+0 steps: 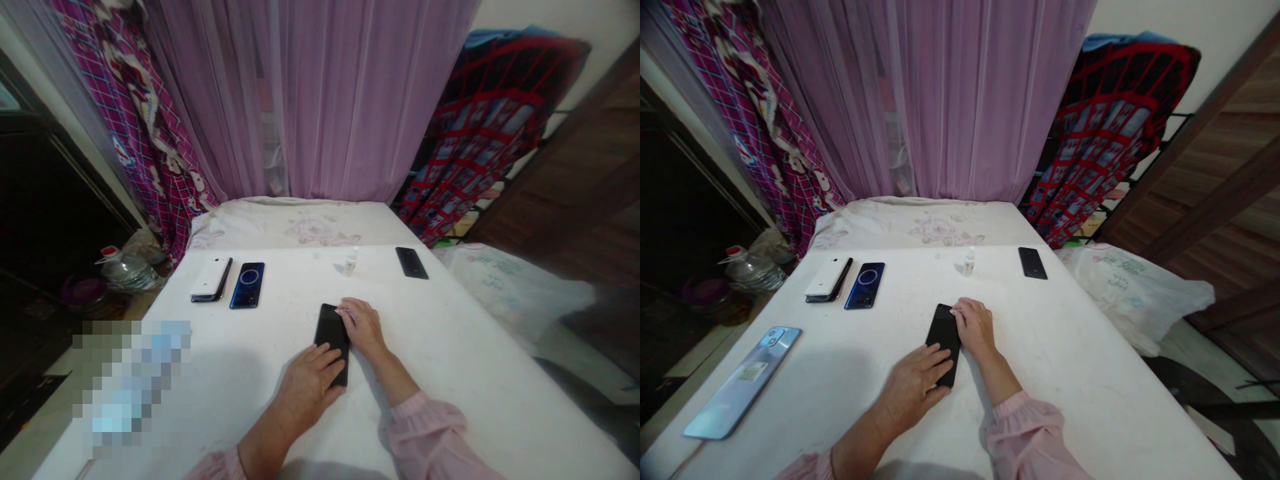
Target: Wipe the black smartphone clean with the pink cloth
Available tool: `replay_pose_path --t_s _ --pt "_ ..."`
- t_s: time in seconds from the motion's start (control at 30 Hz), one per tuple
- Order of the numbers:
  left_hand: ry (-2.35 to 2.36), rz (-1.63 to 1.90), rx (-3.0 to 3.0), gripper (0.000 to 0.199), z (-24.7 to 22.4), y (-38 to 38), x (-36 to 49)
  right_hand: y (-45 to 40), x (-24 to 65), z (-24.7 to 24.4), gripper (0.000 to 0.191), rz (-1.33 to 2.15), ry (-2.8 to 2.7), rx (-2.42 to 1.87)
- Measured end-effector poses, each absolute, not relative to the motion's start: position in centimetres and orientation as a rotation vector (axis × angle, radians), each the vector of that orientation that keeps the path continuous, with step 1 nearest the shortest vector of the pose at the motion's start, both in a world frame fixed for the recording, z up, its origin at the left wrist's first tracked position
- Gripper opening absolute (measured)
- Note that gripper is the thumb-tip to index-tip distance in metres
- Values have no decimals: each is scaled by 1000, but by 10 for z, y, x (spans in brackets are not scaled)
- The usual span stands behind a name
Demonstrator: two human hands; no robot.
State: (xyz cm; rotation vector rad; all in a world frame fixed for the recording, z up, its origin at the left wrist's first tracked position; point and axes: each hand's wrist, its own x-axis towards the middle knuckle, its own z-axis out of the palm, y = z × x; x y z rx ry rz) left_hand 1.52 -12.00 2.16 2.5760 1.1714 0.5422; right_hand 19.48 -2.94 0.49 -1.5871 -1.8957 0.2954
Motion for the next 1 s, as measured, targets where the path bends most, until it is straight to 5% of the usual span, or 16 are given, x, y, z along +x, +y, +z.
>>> replay_pose_path --t_s 0.33,0.57,1.0 --pt "1162 596 2580 34 21 -120 15 -56 210 3 20 457 -2086 -1366" --pt "1156 593 2549 37 20 -121 14 -28 204 -1 22 291 -1804 -1532" --pt "1592 681 2445 57 12 -117 3 -29 214 -4 30 495 -1418 -1434"
